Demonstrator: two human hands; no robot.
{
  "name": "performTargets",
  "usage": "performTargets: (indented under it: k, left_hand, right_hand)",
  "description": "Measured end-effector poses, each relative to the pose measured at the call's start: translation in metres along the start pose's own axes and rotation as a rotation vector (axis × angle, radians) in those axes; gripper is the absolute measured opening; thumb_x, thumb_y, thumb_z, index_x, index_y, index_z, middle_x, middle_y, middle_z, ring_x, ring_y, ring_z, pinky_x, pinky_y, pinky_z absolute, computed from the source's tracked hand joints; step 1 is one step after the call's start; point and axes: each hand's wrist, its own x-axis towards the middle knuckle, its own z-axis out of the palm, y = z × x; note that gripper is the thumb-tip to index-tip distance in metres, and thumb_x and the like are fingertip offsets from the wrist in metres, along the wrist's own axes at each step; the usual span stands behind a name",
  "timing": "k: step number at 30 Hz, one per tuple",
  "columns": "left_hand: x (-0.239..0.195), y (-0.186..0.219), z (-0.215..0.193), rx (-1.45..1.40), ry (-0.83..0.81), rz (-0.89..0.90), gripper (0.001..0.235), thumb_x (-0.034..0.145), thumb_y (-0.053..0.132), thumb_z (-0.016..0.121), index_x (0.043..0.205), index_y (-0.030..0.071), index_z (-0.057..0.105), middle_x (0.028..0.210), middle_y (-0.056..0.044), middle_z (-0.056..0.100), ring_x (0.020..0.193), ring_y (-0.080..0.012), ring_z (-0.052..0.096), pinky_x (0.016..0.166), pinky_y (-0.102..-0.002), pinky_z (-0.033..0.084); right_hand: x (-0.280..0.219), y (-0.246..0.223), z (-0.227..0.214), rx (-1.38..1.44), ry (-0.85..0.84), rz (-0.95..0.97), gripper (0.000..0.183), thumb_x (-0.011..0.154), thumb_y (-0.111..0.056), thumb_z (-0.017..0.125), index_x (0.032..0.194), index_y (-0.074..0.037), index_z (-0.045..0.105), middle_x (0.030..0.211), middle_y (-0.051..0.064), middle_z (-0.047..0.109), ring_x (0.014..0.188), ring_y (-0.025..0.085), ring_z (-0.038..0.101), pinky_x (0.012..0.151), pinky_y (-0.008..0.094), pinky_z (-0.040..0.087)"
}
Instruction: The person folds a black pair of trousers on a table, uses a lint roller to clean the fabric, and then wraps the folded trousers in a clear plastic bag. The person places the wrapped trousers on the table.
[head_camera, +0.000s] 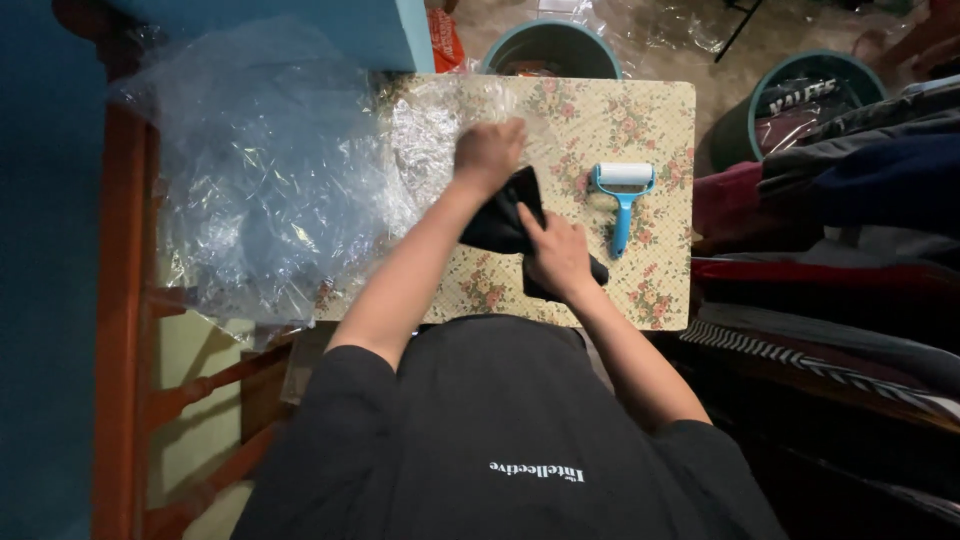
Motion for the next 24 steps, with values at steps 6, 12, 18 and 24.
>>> performTargets:
  k: [6,12,18,24]
  left_hand:
    - [-0.041,0.062,0.033,-0.106,-0.145,0.062,0.03,0.101,0.033,0.052,0.128,0.038,0.065,0.083,-0.01,0.077,0.09,-0.0351,0.078,0.078,-0.052,0.062]
    - [-0.078,0.093,0.022,-0.131,-0.036,0.235,0.03,0.103,0.03,0.052,0.127,0.026,0.069,0.079,-0.017,0.075,0.081,-0.0392,0.077,0.071,-0.053,0.062]
    - [-0.072,0.049,0.099,0.127,-0.069,0.19,0.02,0.088,0.024,0.06,0.108,0.026,0.065,0.078,-0.002,0.073,0.074,-0.0301,0.077,0.065,-0.046,0.061]
    - [-0.075,0.061,0.096,0.033,-0.345,0.13,0.023,0.09,0.031,0.056,0.107,0.026,0.071,0.092,-0.003,0.076,0.1,-0.0333,0.075,0.093,-0.059,0.051]
  right_hand:
    - [0.016,-0.012,0.028,-0.017,0.024,0.0,0.077,0.068,-0.026,0.068,0.144,-0.025,0.058,0.114,0.015,0.063,0.094,0.035,0.067,0.074,0.048,0.049]
    - [0.022,-0.02,0.031,0.035,-0.026,0.042,0.076,0.072,-0.025,0.069,0.145,-0.018,0.054,0.113,0.019,0.064,0.094,0.038,0.068,0.075,0.052,0.051]
    - [0.018,-0.026,0.017,0.086,-0.082,0.07,0.076,0.075,-0.025,0.071,0.147,-0.011,0.049,0.112,0.023,0.065,0.095,0.042,0.069,0.076,0.055,0.053]
    - [0.025,-0.023,0.04,0.132,-0.122,0.12,0.077,0.079,-0.024,0.072,0.149,-0.004,0.045,0.11,0.027,0.067,0.096,0.046,0.07,0.077,0.058,0.055]
